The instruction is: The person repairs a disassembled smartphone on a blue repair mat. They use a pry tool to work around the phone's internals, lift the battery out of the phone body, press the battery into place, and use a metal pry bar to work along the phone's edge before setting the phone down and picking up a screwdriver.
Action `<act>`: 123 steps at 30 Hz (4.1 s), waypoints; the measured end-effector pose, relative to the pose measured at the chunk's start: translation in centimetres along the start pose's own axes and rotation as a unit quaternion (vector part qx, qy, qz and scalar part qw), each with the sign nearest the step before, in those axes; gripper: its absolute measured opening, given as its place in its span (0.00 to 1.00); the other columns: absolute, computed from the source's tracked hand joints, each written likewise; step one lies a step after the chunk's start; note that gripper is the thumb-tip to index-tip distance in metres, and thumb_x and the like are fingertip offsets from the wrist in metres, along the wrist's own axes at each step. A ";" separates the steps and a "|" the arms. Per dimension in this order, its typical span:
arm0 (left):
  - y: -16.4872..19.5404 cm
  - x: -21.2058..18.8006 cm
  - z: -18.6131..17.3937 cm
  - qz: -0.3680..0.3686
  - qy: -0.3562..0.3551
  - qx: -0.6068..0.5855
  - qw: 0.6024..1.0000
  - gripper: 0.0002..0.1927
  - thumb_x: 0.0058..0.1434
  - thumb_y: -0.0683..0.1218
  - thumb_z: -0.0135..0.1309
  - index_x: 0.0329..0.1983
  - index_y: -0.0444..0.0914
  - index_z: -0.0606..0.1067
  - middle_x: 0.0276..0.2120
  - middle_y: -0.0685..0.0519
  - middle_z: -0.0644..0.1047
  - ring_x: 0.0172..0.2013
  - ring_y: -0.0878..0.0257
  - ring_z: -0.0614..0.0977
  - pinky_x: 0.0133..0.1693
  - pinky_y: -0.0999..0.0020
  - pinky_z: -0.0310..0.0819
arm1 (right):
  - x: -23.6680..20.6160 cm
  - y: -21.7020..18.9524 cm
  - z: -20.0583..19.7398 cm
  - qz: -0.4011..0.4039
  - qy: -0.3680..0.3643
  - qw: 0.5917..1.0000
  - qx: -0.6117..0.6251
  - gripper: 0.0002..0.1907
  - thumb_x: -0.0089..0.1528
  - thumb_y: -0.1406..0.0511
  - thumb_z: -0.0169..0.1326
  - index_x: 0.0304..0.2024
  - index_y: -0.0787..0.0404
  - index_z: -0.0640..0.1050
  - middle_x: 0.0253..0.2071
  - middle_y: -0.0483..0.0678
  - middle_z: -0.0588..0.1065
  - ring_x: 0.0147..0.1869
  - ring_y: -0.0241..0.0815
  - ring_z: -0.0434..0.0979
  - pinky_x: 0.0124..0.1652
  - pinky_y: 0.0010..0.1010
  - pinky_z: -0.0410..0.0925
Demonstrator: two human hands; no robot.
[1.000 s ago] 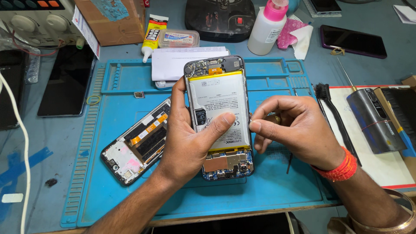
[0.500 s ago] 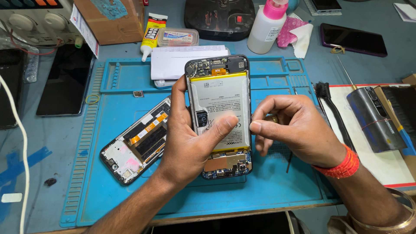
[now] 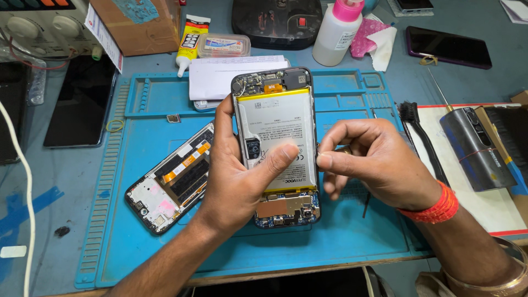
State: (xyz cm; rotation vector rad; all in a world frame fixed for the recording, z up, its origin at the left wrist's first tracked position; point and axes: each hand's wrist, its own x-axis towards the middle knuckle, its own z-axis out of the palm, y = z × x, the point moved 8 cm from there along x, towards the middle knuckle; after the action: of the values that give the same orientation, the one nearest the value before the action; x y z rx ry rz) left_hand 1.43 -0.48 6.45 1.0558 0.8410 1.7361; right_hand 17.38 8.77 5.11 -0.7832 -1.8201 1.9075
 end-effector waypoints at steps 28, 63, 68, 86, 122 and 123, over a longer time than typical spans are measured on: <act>-0.1 0.1 0.1 -0.020 -0.013 -0.019 1.000 0.35 0.66 0.41 0.59 0.70 0.35 0.54 0.52 0.46 0.77 0.52 0.62 0.82 0.55 0.63 0.81 | -0.1 0.6 0.4 0.022 -0.042 0.994 0.097 0.12 0.62 0.69 0.59 0.44 0.73 0.77 0.36 0.56 0.80 0.31 0.42 0.83 0.27 0.31 0.79; 0.0 0.0 0.2 -0.023 -0.028 -0.017 0.999 0.35 0.66 0.41 0.59 0.70 0.36 0.53 0.52 0.46 0.77 0.53 0.62 0.81 0.56 0.62 0.81 | -0.2 0.7 0.4 0.017 -0.052 0.992 0.111 0.11 0.63 0.69 0.60 0.44 0.72 0.78 0.36 0.55 0.80 0.30 0.41 0.83 0.26 0.32 0.78; 0.0 0.0 0.3 -0.026 -0.029 -0.021 0.999 0.35 0.66 0.41 0.58 0.70 0.35 0.53 0.52 0.45 0.77 0.53 0.61 0.81 0.56 0.62 0.81 | -0.3 0.7 0.3 0.010 -0.058 0.993 0.104 0.12 0.63 0.68 0.60 0.45 0.73 0.78 0.37 0.55 0.80 0.31 0.42 0.83 0.27 0.32 0.78; 0.0 0.1 0.4 -0.031 -0.030 -0.033 0.999 0.36 0.66 0.42 0.59 0.71 0.35 0.53 0.52 0.46 0.77 0.52 0.63 0.81 0.55 0.64 0.81 | -0.3 0.5 -0.1 -0.005 -0.056 0.990 0.126 0.13 0.65 0.68 0.58 0.49 0.73 0.76 0.32 0.57 0.80 0.33 0.44 0.84 0.29 0.33 0.78; 4.9 -3.0 -0.2 0.037 -0.110 0.441 0.890 0.14 0.59 0.46 0.64 0.46 0.36 0.82 0.40 0.50 0.85 0.40 0.60 0.87 0.41 0.66 0.80 | -3.9 -2.8 1.6 -0.251 0.097 0.903 -0.334 0.13 0.53 0.71 0.68 0.41 0.62 0.83 0.39 0.48 0.81 0.40 0.37 0.82 0.38 0.25 0.75; 5.1 -3.1 0.0 0.070 -0.100 0.449 0.885 0.12 0.59 0.45 0.63 0.45 0.36 0.82 0.39 0.50 0.85 0.40 0.59 0.86 0.42 0.65 0.80 | -4.0 -2.6 1.4 -0.239 0.104 0.906 -0.334 0.12 0.53 0.71 0.68 0.40 0.62 0.84 0.39 0.48 0.81 0.39 0.37 0.81 0.38 0.25 0.75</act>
State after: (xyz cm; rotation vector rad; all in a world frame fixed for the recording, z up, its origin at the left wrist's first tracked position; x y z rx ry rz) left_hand 0.36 -5.17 9.96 1.8963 1.5203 1.2862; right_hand 19.28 5.38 8.19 -0.6147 -2.2725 0.8548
